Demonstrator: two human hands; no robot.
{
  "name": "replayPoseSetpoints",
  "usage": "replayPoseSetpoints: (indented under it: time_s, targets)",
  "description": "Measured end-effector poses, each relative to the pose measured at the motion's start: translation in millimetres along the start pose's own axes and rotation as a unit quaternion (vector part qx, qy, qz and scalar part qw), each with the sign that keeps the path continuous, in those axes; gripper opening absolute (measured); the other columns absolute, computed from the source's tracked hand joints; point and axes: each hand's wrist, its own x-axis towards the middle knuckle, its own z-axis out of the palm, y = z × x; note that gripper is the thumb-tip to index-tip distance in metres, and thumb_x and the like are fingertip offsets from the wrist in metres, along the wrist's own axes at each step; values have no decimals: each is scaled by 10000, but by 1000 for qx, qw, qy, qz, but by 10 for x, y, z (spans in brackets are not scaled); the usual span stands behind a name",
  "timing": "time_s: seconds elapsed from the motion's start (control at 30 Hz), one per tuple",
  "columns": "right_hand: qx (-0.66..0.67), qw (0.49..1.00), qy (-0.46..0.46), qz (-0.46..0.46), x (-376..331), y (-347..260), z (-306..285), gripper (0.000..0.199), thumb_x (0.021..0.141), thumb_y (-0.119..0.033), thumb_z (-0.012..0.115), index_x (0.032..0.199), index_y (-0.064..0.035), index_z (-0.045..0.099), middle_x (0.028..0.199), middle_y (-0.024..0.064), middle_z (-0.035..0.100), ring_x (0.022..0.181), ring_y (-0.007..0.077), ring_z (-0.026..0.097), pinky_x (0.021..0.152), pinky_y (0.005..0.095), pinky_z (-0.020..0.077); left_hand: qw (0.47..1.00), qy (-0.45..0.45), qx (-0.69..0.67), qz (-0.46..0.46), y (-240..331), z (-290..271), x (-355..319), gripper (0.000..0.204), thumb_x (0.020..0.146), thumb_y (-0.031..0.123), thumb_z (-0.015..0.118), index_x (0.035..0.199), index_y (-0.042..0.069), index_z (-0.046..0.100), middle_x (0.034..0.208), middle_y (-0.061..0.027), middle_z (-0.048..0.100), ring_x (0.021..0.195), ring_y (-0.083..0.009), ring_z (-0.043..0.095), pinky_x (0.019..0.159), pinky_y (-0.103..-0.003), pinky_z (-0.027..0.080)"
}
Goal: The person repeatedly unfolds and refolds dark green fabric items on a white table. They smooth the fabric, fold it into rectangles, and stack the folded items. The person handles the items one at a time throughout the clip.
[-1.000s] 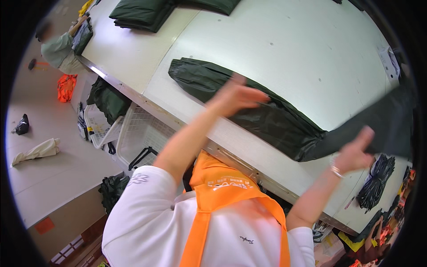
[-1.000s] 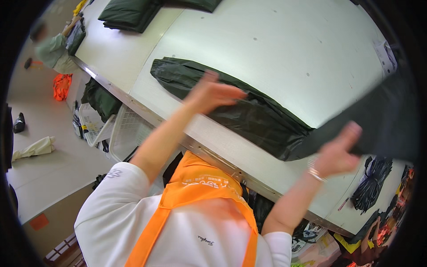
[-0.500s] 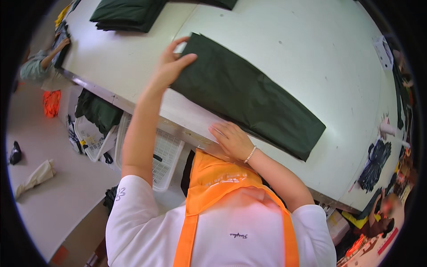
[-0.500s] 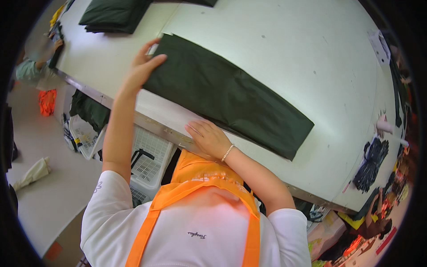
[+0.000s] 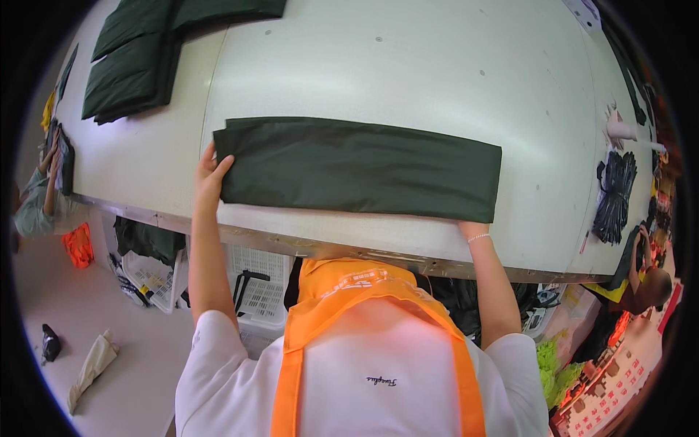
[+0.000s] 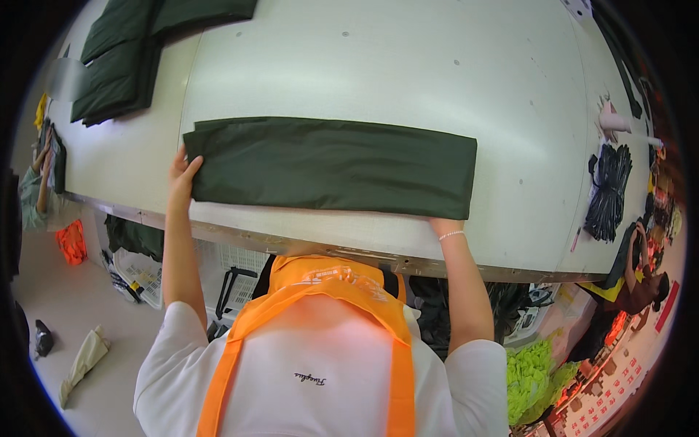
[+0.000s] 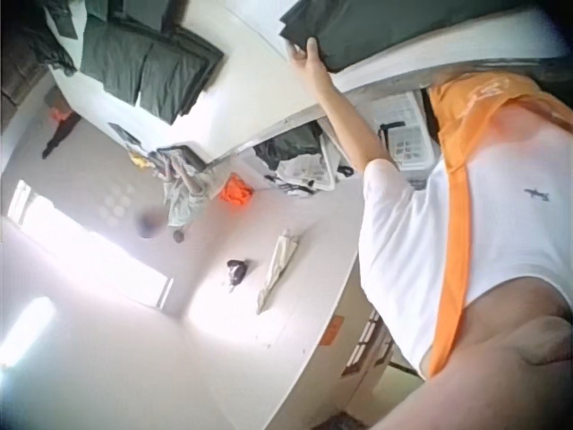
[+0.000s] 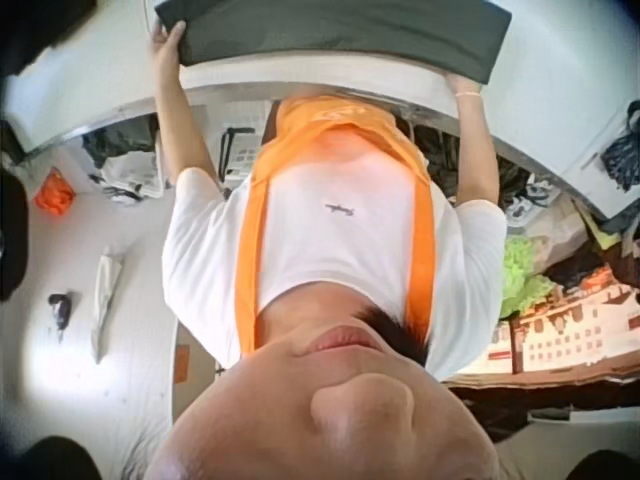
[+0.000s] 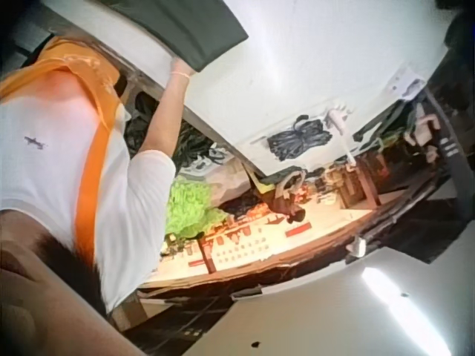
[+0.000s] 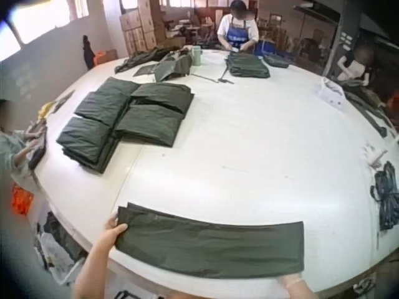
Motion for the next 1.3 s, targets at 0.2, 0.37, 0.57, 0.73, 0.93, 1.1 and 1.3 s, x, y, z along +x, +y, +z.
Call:
replayPoseSetpoints:
  time_s: [0.2,0.37,0.57,0.73,0.93,1.1,1.3]
  targets:
    - [116,946,-118,-278,-499,-592,-694,290,757,-149,652,1011,-11,628,1093,167,614,1053,321,571,922,405,456,981,64,155,97,-312,-255,-191,589,865,20,613,1385,-7,337,1091,-136,632,971,-154,600,821,-267,492]
    - [86,965,98,-226,141,-577,-952,359,810,-76,586,1162,-10,580,1262,152,544,1191,343,485,1013,442,375,719,207,618,241,35,453,-435,626,837,233,641,1401,145,382,1363,-80,468,1270,-283,401,1046,-475,268]
    - [-58,987,26,-148,741,-329,-289,583,930,-365,478,1446,-175,287,1509,125,207,1383,340,180,1123,486,138,618,143,730,255,-461,544,-58,570,897,491,459,1401,235,391,1468,-10,343,1358,-280,281,1084,-543,176]
    - [48,988,96,-113,736,-230,-166,254,871,-261,577,1085,-127,611,996,44,600,989,254,498,915,399,313,539,153,798,222,25,455,313,589,882,423,521,1408,209,363,1478,-9,320,1368,-251,259,1075,-534,200]
    - [143,984,15,-108,588,-224,-110,108,831,-159,622,876,-69,583,784,49,593,790,221,502,747,340,416,744,27,555,370,-349,2070,-494,442,835,341,613,1239,176,544,1365,-55,463,1281,-246,403,1068,-477,264]
    - [313,924,-218,25,483,-307,-663,205,866,-115,556,1068,-91,587,693,20,557,628,115,483,604,261,412,785,-42,536,307,-692,2234,-405,477,932,434,430,1328,173,480,1447,-40,373,1356,-230,290,1119,-452,173]
    - [581,757,-294,61,611,-1384,-2113,285,855,-131,544,1076,31,622,852,68,650,716,130,607,704,241,487,913,-327,190,151,-811,2319,-482,556,983,484,250,1361,126,448,1465,-46,351,1360,-252,290,1131,-437,127]
